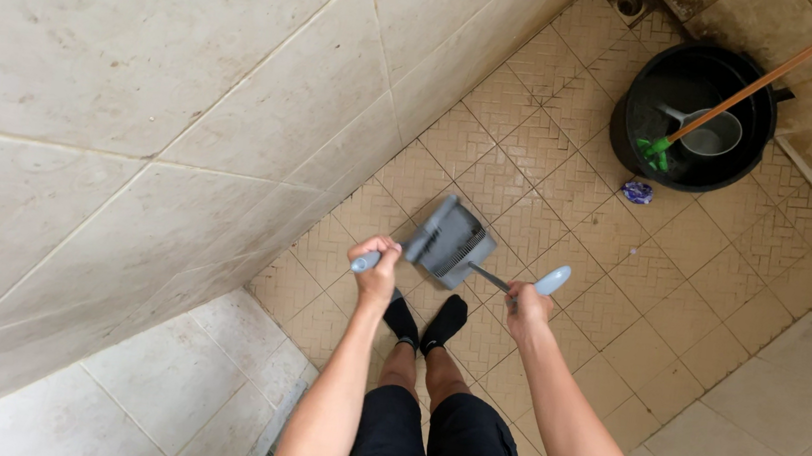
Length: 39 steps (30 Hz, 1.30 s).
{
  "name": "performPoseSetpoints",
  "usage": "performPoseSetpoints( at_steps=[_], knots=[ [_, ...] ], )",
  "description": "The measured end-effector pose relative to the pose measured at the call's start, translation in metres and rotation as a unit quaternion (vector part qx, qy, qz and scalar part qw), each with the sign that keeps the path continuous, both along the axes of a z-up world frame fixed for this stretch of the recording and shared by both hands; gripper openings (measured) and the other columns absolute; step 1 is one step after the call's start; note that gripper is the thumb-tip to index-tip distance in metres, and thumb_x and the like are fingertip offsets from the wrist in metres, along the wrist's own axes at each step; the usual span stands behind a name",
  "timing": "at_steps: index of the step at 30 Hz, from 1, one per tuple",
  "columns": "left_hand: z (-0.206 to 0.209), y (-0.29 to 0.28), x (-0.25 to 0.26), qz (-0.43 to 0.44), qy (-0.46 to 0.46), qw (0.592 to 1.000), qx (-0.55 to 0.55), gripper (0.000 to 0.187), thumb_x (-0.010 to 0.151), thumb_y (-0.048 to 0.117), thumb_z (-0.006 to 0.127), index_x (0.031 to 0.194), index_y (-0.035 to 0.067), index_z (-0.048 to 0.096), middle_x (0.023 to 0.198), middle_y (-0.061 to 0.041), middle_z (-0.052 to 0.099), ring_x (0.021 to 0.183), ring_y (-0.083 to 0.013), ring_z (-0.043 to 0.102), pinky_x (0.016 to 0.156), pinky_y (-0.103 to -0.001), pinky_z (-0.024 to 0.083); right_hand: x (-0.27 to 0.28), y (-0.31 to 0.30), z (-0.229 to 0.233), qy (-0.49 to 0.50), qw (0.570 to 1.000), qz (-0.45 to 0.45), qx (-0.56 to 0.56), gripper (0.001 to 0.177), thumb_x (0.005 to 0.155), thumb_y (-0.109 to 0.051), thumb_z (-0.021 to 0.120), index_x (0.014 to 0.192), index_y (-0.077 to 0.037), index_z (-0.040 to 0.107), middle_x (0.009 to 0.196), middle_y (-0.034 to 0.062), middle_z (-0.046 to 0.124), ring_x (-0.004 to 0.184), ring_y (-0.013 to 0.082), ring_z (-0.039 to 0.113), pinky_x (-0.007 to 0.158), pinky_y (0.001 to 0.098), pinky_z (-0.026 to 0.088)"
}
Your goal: The person cleans a tiled floor in a corner by using a handheld brush to sweep debris into a dustpan and then rinsing the floor and tools with water from a bucket and a small scoop.
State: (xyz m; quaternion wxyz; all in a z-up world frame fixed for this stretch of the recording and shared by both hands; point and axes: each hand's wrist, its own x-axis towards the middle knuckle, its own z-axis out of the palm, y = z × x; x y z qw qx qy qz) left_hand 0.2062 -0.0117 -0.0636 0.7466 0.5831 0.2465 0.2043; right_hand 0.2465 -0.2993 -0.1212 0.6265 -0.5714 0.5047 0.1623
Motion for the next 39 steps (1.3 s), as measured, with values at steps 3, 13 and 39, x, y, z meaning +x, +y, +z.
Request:
performPoseSetpoints(
  at_steps=[3,13,39],
  knots=[
    [0.013,0.023,0.02,-0.05,-0.005,0.998,0.039,0.037,0.088,-0.006,0.07,0.067,0.0,0.04,0.069,-0.01,0.051,0.068,-0.0161,0.047,0.069,-0.036,0.042,0.0,0.0,0.007,-0.007,0.999,-0.034,0.017,0.016,0.071,0.011,0.054,0.082,0.003,0.063,0.089,0.0125,0.068,0.07,0.0172,0.06,0.058,0.0297,0.047],
    [-0.021,0.032,0.042,-0.042,0.1,0.979,0.174,0.007,0.088,-0.003,0.067,0.082,-0.001,0.067,0.097,-0.013,0.075,0.112,-0.0273,0.067,0.102,-0.039,0.05,-0.026,0.014,0.007,-0.022,0.999,-0.037,-0.011,0.013,0.071,0.009,0.056,0.079,0.0,0.061,0.079,0.009,0.063,0.061,0.016,0.05,0.053,0.0307,0.032],
    [0.046,0.027,0.085,-0.04,0.093,0.99,0.097,0.032,0.099,0.018,0.072,0.073,0.0,0.067,0.073,-0.007,0.072,0.07,-0.0126,0.065,0.071,-0.029,0.051,-0.013,0.023,0.015,-0.013,0.992,-0.127,0.005,0.016,0.068,0.011,0.055,0.079,0.004,0.064,0.07,0.0074,0.064,0.057,0.0147,0.053,0.049,0.0295,0.036]
  ],
)
